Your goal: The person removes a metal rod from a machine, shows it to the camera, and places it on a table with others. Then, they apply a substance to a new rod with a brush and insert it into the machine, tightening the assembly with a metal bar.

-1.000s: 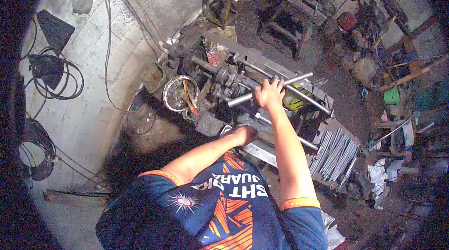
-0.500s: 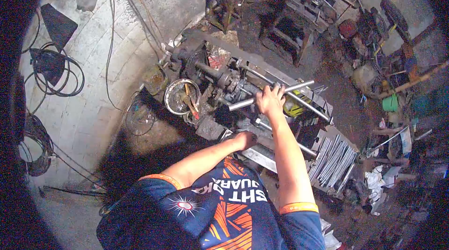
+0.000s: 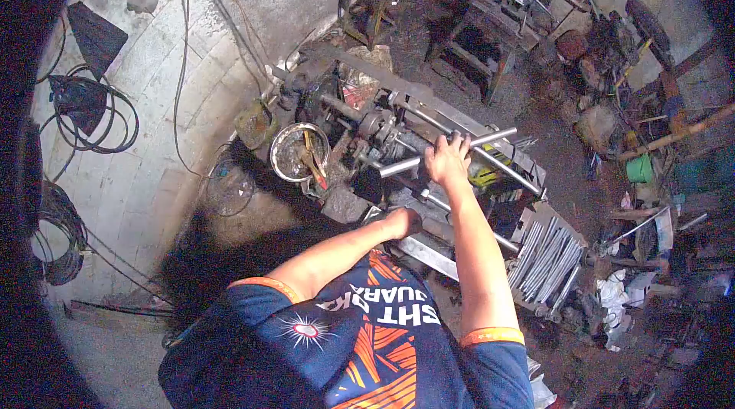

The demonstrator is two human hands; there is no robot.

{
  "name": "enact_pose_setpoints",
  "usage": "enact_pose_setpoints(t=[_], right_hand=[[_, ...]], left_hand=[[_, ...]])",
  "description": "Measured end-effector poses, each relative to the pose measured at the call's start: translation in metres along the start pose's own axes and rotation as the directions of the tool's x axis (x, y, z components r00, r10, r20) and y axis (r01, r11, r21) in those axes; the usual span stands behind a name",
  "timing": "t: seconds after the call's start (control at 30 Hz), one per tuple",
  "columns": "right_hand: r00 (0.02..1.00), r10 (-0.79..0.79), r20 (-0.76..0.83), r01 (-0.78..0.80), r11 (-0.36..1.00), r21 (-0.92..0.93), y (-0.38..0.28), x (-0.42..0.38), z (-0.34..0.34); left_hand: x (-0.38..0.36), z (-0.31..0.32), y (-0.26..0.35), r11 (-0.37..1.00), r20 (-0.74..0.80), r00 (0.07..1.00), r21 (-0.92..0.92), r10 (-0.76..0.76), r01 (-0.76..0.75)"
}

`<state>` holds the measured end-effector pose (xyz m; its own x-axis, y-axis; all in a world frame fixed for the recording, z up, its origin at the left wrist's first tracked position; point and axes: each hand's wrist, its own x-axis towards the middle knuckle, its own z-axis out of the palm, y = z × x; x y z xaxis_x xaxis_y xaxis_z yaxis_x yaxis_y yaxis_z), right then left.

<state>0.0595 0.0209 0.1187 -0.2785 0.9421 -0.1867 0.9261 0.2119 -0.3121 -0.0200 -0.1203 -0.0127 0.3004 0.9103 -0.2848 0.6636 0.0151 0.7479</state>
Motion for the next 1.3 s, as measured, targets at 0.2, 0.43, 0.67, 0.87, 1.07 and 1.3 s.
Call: enact_pose_setpoints(t=[0.2,0.43,0.67,0.87,1.07,1.3], right_hand=[[0.999,-0.023,-0.024,0.024,1.0,0.015,-0.001,-0.001,0.0],[0.999,-0.034,-0.03,0.035,0.999,0.034,-0.003,-0.002,0.0],[0.998,-0.048,-0.028,0.049,0.998,0.026,-0.003,-0.001,-0.002],[0.998,-0.038,-0.044,0.039,0.999,0.017,0.001,-0.003,0.0],[0.999,-0.015,-0.04,0.017,0.999,0.04,0.0,-0.004,-0.002],[0.999,-0.026,-0.031,0.027,0.999,0.034,-0.003,-0.004,-0.002]], left_hand=[[0.005,0.017,-0.016,0.995,-0.026,0.996,0.048,0.088,-0.087],[0.005,0.02,-0.015,0.992,0.008,0.997,0.098,0.081,-0.082],[0.009,0.027,-0.023,0.99,0.056,0.995,0.11,0.08,-0.086],[0.004,0.028,-0.024,0.997,-0.038,0.996,-0.025,0.078,-0.079],[-0.004,0.019,-0.017,0.982,-0.103,0.993,-0.187,-0.055,0.035],[0.019,0.052,-0.052,0.964,-0.12,0.988,-0.235,0.102,-0.128]])
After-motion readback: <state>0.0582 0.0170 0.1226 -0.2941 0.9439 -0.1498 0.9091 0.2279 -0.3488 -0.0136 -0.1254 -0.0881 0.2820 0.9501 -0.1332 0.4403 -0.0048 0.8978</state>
